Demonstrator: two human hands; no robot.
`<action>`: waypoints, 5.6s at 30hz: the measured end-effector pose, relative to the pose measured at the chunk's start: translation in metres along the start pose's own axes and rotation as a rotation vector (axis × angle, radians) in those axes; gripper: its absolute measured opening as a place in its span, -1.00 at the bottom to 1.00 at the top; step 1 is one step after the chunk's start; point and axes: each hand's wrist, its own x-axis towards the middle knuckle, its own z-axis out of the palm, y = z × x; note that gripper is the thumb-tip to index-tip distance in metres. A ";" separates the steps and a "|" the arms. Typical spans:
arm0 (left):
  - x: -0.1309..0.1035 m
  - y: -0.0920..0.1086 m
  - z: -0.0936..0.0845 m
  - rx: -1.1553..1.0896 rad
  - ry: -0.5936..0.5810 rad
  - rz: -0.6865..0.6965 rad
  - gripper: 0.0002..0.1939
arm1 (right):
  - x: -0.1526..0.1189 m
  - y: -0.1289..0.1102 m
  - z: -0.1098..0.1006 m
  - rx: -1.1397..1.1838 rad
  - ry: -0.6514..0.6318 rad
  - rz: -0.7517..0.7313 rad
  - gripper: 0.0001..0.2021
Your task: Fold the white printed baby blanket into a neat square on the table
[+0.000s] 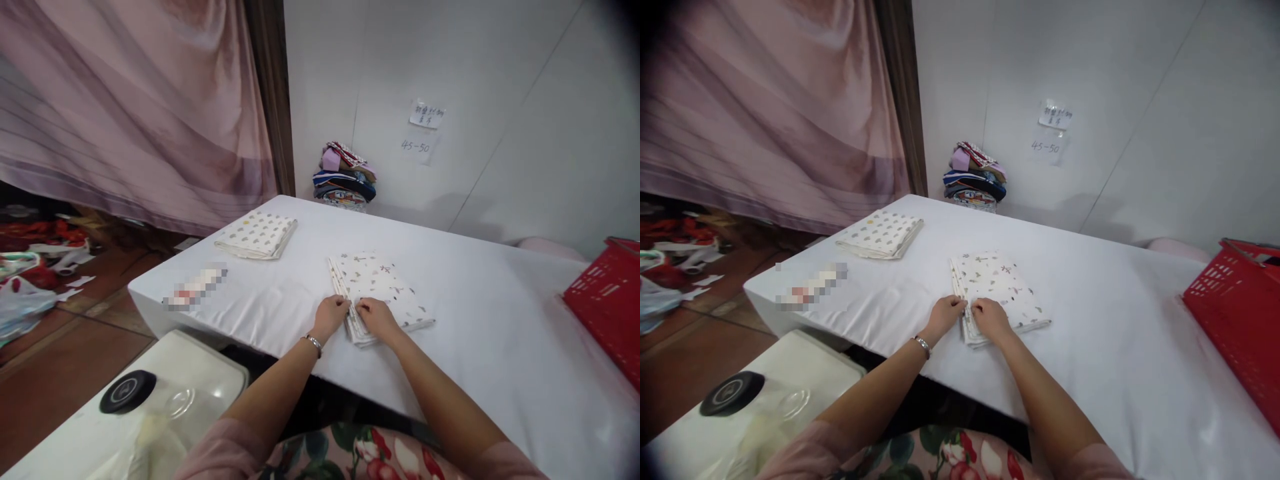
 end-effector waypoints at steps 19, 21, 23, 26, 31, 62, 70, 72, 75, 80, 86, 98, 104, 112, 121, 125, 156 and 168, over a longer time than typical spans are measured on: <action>-0.001 0.002 0.000 -0.012 0.006 0.009 -0.76 | -0.005 -0.003 0.000 -0.111 0.014 -0.025 -0.83; -0.002 0.003 -0.001 -0.009 0.000 0.005 -0.77 | -0.007 -0.006 0.000 -0.127 -0.008 -0.021 -0.86; -0.002 0.003 -0.002 -0.014 0.000 0.010 -0.77 | -0.009 -0.010 -0.002 -0.141 -0.025 -0.004 -0.89; -0.003 0.002 -0.002 -0.021 0.001 0.016 -0.75 | -0.011 -0.015 -0.003 -0.182 -0.035 0.027 -0.89; -0.003 0.001 -0.001 -0.032 0.001 0.033 -0.73 | -0.011 -0.017 -0.004 -0.249 -0.052 0.040 -0.91; 0.013 0.005 -0.004 0.045 0.025 -0.029 -0.79 | -0.049 -0.010 0.031 -0.173 0.169 -0.274 -0.81; 0.052 0.018 -0.010 0.091 0.116 -0.078 -0.83 | -0.056 -0.004 0.047 -0.273 0.254 -0.360 -0.66; 0.057 0.021 -0.010 0.101 0.123 -0.087 -0.81 | -0.058 -0.004 0.048 -0.287 0.259 -0.373 -0.64; 0.063 0.023 -0.009 0.099 0.198 -0.092 -0.81 | -0.060 -0.004 0.051 -0.327 0.275 -0.406 -0.59; 0.071 0.023 -0.009 0.114 0.217 -0.087 -0.81 | -0.060 -0.003 0.056 -0.381 0.275 -0.407 -0.63; 0.078 0.020 -0.008 0.096 0.163 -0.120 -0.78 | -0.060 -0.004 0.055 -0.385 0.223 -0.402 -0.66; 0.083 0.009 -0.015 0.076 0.184 -0.154 -0.83 | -0.061 -0.004 0.051 -0.394 0.174 -0.419 -0.70; 0.085 0.015 -0.014 0.094 0.147 -0.138 -0.78 | -0.061 -0.004 0.052 -0.392 0.184 -0.422 -0.73; 0.093 0.008 -0.015 0.108 0.110 -0.159 -0.88 | -0.061 -0.004 0.051 -0.385 0.165 -0.418 -0.69; 0.104 0.012 -0.019 0.134 0.182 -0.174 -0.77 | -0.060 0.001 0.053 -0.396 0.152 -0.447 -0.67; 0.114 0.015 -0.023 0.165 0.212 -0.181 -0.76 | -0.060 0.000 0.052 -0.401 0.145 -0.456 -0.66; 0.060 0.002 0.005 0.602 -0.007 0.429 -0.49 | -0.060 -0.002 0.053 -0.388 0.184 -0.456 -0.67; 0.058 0.002 0.003 0.559 -0.015 0.354 -0.49 | -0.064 -0.004 0.046 -0.378 0.122 -0.438 -0.63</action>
